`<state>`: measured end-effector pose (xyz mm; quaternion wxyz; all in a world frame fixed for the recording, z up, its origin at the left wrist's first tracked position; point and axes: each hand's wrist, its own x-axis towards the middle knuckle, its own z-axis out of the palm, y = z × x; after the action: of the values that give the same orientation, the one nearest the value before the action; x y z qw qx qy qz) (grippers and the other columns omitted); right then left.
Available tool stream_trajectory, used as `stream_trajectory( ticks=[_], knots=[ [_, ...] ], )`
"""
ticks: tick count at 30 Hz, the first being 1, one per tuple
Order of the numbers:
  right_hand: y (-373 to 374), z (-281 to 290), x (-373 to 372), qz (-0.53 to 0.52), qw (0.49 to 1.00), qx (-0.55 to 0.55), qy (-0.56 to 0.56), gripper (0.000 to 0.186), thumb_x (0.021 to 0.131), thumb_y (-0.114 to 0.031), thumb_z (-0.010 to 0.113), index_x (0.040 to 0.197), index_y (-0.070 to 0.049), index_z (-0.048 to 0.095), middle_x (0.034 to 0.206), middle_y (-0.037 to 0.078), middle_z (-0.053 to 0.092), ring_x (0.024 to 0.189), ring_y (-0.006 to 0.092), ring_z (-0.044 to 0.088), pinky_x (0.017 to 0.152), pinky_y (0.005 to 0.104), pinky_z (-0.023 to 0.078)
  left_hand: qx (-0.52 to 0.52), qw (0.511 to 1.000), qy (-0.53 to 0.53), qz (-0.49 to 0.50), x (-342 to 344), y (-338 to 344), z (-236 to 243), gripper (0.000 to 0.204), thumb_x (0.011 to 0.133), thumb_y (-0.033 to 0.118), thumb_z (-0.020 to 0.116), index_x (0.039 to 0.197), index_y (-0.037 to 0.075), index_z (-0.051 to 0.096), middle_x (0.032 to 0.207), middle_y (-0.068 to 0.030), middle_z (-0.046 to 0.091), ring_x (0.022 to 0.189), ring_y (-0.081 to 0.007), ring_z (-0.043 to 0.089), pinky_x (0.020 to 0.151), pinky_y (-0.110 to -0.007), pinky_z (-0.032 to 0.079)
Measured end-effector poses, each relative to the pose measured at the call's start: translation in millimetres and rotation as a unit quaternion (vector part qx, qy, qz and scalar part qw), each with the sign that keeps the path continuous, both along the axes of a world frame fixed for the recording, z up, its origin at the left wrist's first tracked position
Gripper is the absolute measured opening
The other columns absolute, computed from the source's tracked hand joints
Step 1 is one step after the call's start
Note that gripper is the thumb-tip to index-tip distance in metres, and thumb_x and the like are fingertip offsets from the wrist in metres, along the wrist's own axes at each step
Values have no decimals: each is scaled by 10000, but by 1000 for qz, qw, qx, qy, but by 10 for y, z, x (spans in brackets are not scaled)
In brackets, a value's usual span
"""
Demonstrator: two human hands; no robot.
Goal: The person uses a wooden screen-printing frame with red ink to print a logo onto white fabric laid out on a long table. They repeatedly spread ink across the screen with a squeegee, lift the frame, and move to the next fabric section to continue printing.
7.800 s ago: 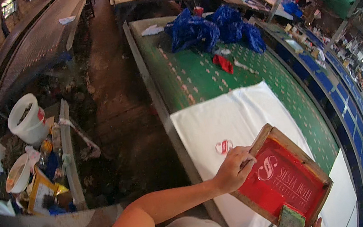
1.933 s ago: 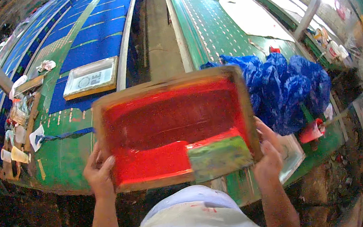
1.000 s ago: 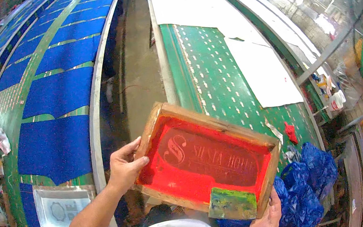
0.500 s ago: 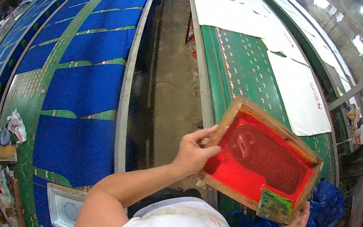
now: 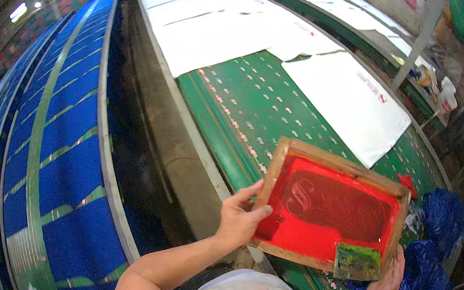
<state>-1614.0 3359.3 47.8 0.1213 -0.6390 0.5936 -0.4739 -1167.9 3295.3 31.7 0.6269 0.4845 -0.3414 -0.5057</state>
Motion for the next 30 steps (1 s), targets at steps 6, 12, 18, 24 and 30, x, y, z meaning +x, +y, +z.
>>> stream_trajectory(
  ticks=[6, 12, 18, 24, 30],
  knots=[
    [-950, -160, 1007, 25, 923, 36, -383, 797, 1103, -459, 504, 1635, 133, 466, 1608, 305, 589, 1488, 430, 604, 1288, 553, 465, 24, 999, -2, 32, 995, -606, -2, 692, 935, -74, 860, 1592, -30, 646, 1384, -126, 792, 1101, -139, 764, 984, -320, 635],
    [-1970, -96, 2384, 78, 913, 35, -398, 846, 1100, -500, 535, 1654, 132, 435, 1607, 301, 590, 1467, 420, 622, 1276, 562, 476, 23, 998, 27, 49, 2302, -1519, 11, 693, 936, -100, 843, 1594, -58, 629, 1427, -137, 777, 1189, -164, 759, 1074, -342, 617],
    [-2879, -188, 3786, 67, 921, 6, -383, 772, 1137, -450, 510, 1648, 126, 450, 1616, 281, 591, 1454, 396, 632, 1251, 554, 498, 36, 998, 32, 27, 3796, -2650, 106, 669, 951, -93, 826, 1590, -62, 632, 1346, -132, 805, 1124, -149, 762, 1001, -322, 639],
    [-3651, 366, 5327, 21, 995, -75, 55, 691, 1163, -395, 566, 1625, 116, 519, 1610, 267, 609, 1471, 395, 606, 1258, 517, 476, 1, 997, 81, 3, 5111, -3732, 434, 661, 940, -19, 856, 1574, -23, 669, 1217, -102, 820, 980, -121, 749, 910, -299, 636],
    [-4365, 171, 5806, -69, 993, -21, 93, 669, 1136, -321, 683, 1624, 114, 541, 1605, 274, 623, 1455, 447, 622, 1224, 540, 517, 23, 994, 74, -72, 5766, -4787, 101, 677, 946, -61, 850, 1591, 30, 667, 1154, -93, 801, 969, -116, 754, 863, -291, 641]
  ],
)
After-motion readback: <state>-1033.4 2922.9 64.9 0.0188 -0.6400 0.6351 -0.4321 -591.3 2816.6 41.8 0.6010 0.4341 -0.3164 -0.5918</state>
